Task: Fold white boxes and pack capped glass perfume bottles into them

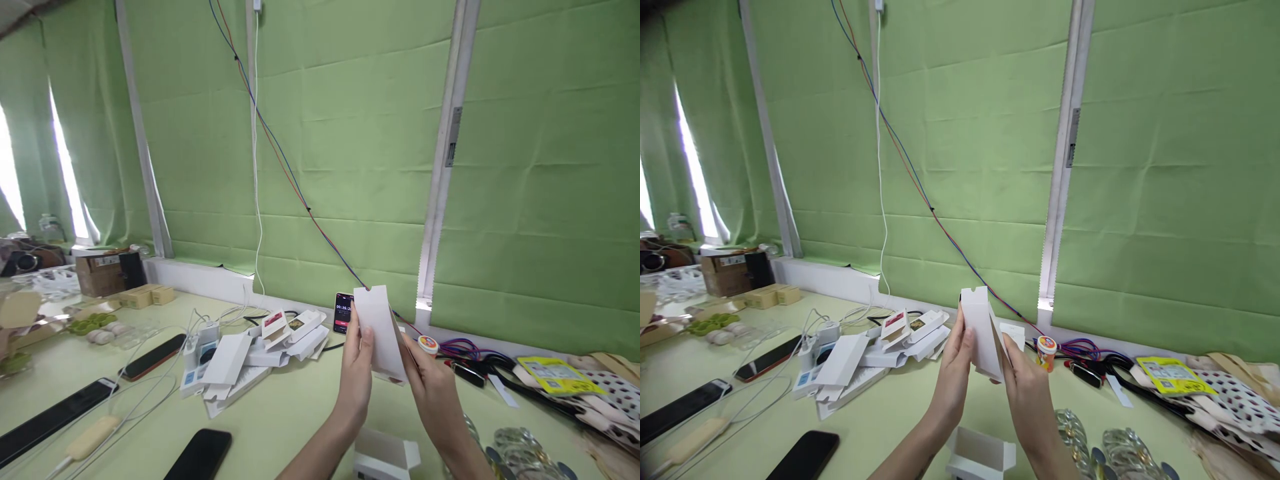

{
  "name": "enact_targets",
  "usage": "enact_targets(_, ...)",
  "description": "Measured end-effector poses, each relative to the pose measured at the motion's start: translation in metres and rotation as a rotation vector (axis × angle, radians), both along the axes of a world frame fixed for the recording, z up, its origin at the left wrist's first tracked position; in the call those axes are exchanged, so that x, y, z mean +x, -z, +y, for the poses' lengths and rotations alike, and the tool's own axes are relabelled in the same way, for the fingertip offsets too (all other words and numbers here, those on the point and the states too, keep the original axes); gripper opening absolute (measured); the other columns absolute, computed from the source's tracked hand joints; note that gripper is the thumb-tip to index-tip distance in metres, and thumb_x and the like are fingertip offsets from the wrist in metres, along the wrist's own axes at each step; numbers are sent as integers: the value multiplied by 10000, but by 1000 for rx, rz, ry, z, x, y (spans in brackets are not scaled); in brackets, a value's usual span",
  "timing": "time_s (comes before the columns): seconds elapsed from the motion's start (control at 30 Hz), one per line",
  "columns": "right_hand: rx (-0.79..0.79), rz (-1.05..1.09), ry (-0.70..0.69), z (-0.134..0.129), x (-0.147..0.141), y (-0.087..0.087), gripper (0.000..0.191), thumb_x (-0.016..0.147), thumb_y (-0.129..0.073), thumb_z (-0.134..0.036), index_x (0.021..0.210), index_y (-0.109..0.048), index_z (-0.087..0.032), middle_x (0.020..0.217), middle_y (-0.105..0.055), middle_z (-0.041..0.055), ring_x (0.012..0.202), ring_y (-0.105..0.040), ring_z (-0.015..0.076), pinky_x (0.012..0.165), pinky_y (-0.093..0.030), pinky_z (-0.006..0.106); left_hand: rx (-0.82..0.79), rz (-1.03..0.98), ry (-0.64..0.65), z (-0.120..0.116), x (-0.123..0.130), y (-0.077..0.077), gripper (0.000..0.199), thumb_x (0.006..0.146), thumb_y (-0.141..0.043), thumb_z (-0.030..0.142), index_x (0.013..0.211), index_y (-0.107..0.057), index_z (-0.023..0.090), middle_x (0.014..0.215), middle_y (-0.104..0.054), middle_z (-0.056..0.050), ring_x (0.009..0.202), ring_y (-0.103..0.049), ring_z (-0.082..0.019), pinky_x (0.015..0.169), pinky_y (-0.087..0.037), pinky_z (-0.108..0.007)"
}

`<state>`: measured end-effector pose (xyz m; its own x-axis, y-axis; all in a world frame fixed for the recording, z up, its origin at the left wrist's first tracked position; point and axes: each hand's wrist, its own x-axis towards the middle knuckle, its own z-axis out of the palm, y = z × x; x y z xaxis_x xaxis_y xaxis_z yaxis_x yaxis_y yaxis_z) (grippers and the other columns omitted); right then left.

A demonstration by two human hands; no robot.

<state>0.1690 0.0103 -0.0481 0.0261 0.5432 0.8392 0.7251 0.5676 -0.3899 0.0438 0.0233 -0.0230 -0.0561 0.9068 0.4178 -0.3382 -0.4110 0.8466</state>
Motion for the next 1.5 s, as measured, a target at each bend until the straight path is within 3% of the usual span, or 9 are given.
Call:
enact_targets(0.13, -124, 145, -101, -4, 0, -4, 453, 954, -344, -379, 1154, -617, -78, 921, -732, 129, 662, -681, 176, 555, -538, 215, 2, -80, 170, 3, -3, -4, 634, 847, -581, 406, 1415, -331, 277, 1377, -499, -52, 1240, -468, -273, 994, -444, -362)
enact_targets(0.27, -198, 275, -163, -10, 0, -15, 451, 928, -383, -437, 1099, -645, -112, 826, -709, 77, 590, -613, 165, 474, -492, 218, 4, -149, 230, 6, -7, -6, 653, 827, -621, 370, 1408, -353, 237, 1274, -590, -90, 1149, -542, -284, 928, -488, -374)
enact_targets(0.47, -244, 489, -293, -9, 8, -11, 513, 922, -354, -527, 864, -683, -138, 647, -636, 43, 567, -549, 170, 537, -490, 263, 19, -257, 278, 3, -6, -7, 566, 844, -616, 337, 1369, -423, 247, 1347, -531, -82, 1229, -483, -251, 992, -430, -306)
enact_targets(0.57, -271, 621, -340, -9, 10, -8, 519, 911, -376, -543, 846, -687, -133, 672, -657, 64, 589, -568, 185, 521, -502, 275, 12, -291, 299, 2, -4, -6, 515, 866, -586, 343, 1355, -439, 276, 1386, -493, -52, 1271, -441, -231, 1027, -399, -290)
enact_targets(0.7, -366, 640, -480, -12, 13, -18, 486, 895, -427, -530, 1013, -693, -142, 952, -699, 106, 703, -609, 204, 534, -550, 276, 11, -274, 283, 4, -5, -7, 486, 875, -572, 339, 1343, -454, 285, 1408, -466, -32, 1308, -393, -224, 1036, -394, -288)
enact_targets(0.87, -460, 650, -534, -12, 20, -27, 483, 876, -501, -482, 1290, -545, -238, 1333, -538, 60, 825, -614, 201, 553, -609, 303, 49, -176, 210, 2, -7, -7, 459, 875, -562, 368, 1322, -482, 293, 1429, -438, -22, 1330, -359, -229, 1039, -391, -292)
enact_targets(1.0, -455, 665, -547, -9, 21, -25, 487, 855, -556, -455, 1299, -537, -257, 1369, -522, 49, 870, -631, 219, 559, -622, 316, 88, -87, 139, 0, -7, -6, 458, 876, -556, 384, 1319, -488, 292, 1415, -458, -29, 1348, -327, -229, 1097, -305, -308)
enact_targets(1.17, -476, 692, -585, -8, 22, -24, 498, 832, -599, -445, 1292, -541, -262, 1348, -552, 57, 834, -664, 219, 588, -624, 339, 98, -54, 132, 0, -9, -6, 476, 884, -536, 393, 1341, -460, 284, 1436, -427, -44, 1328, -359, -239, 1056, -361, -310)
enact_targets(1.5, -535, 708, -684, -4, 26, -22, 488, 786, -665, -435, 1237, -596, -260, 1244, -638, 73, 906, -664, 254, 703, -602, 385, 102, -1, 76, 5, -10, -5, 475, 868, -541, 428, 1316, -498, 277, 1411, -462, -35, 1325, -363, -227, 1116, -249, -335)
